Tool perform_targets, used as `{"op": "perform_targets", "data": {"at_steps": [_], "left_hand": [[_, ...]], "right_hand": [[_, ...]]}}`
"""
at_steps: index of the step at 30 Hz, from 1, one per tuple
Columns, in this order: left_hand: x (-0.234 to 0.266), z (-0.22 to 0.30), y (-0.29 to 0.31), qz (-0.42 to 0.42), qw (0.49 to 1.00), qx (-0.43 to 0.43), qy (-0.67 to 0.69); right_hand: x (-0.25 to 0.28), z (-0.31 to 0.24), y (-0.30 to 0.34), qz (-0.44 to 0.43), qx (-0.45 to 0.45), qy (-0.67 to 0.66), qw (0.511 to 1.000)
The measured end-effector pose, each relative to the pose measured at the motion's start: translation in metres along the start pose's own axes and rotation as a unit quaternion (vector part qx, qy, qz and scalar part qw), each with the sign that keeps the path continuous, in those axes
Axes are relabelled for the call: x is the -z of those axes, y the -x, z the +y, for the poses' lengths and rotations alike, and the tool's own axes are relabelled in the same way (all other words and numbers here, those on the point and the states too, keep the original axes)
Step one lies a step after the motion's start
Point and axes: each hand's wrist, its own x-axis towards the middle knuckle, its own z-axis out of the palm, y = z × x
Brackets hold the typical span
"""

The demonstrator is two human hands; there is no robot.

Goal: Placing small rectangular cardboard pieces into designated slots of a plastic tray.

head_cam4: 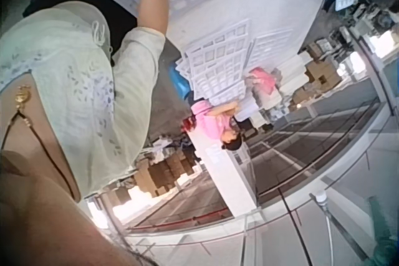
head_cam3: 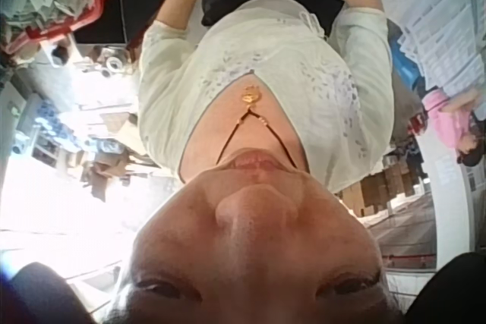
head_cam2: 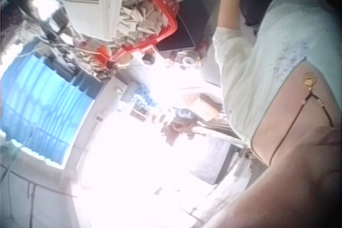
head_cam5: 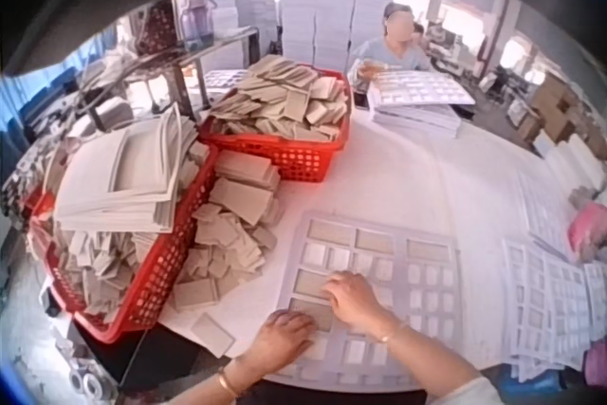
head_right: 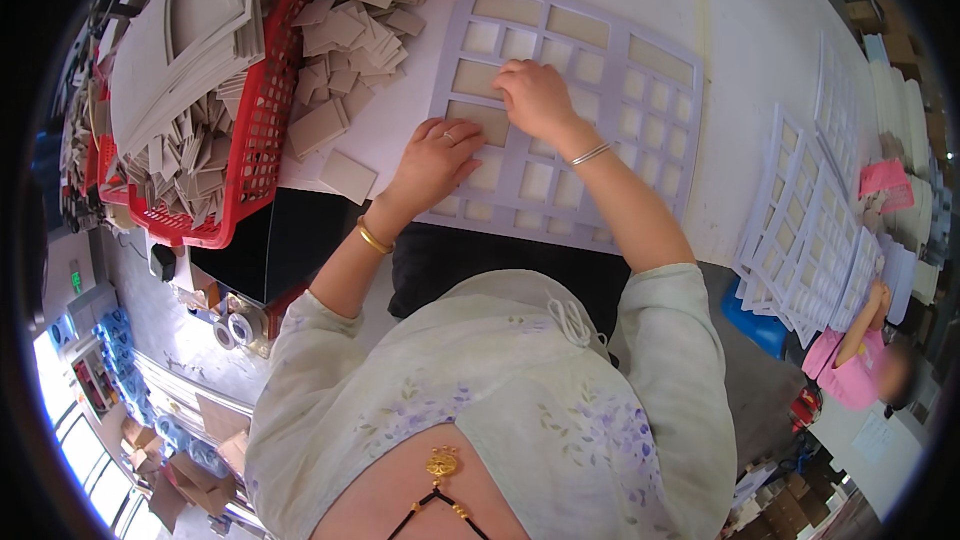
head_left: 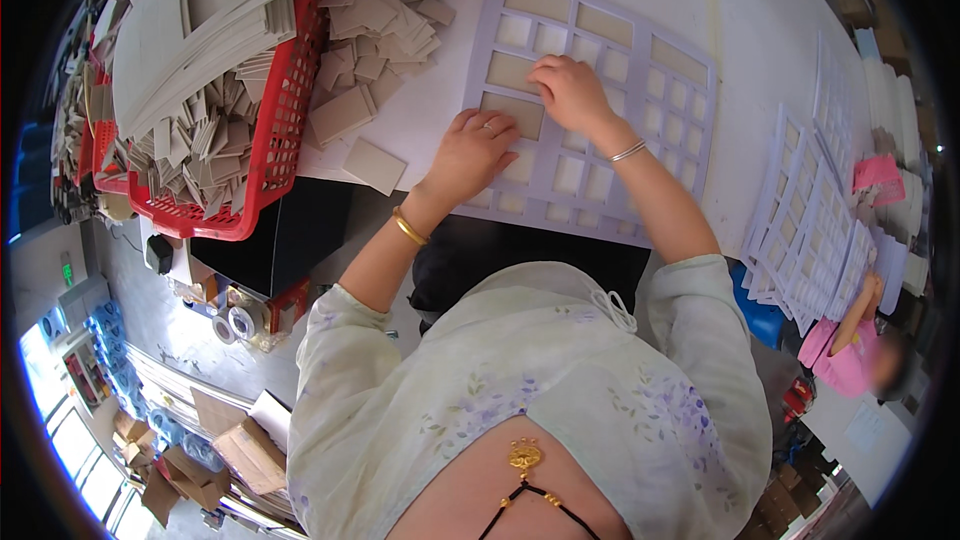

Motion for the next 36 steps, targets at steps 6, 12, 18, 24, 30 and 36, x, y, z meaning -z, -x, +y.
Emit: {"op": "perform_targets", "data": {"at_steps": [6,12,18,24,30,36], "left_hand": [[0.006,0.002,-0.01,-0.061,0.998,0.014,0.0],[0.028,0.0,0.039,0.115,0.988,0.098,0.04],[0.038,-0.023,0.129,0.205,0.931,0.293,-0.065],[0.04,-0.039,0.134,0.151,0.949,0.268,-0.067],[0.027,-0.056,0.112,0.144,0.954,0.25,-0.076],[0.063,-0.036,0.104,0.213,0.957,0.186,-0.067]], "right_hand": [[0.01,-0.018,-0.006,-0.109,0.024,0.104,0.988],[0.018,-0.025,0.0,-0.143,0.008,0.106,0.984],[0.017,0.0,-0.01,-0.135,0.026,0.016,0.99],[0.018,-0.025,-0.043,-0.089,0.033,-0.007,0.995],[0.04,-0.1,-0.1,-0.024,0.134,-0.084,0.987],[0.028,-0.238,-0.145,0.038,0.353,-0.167,0.92]]}}
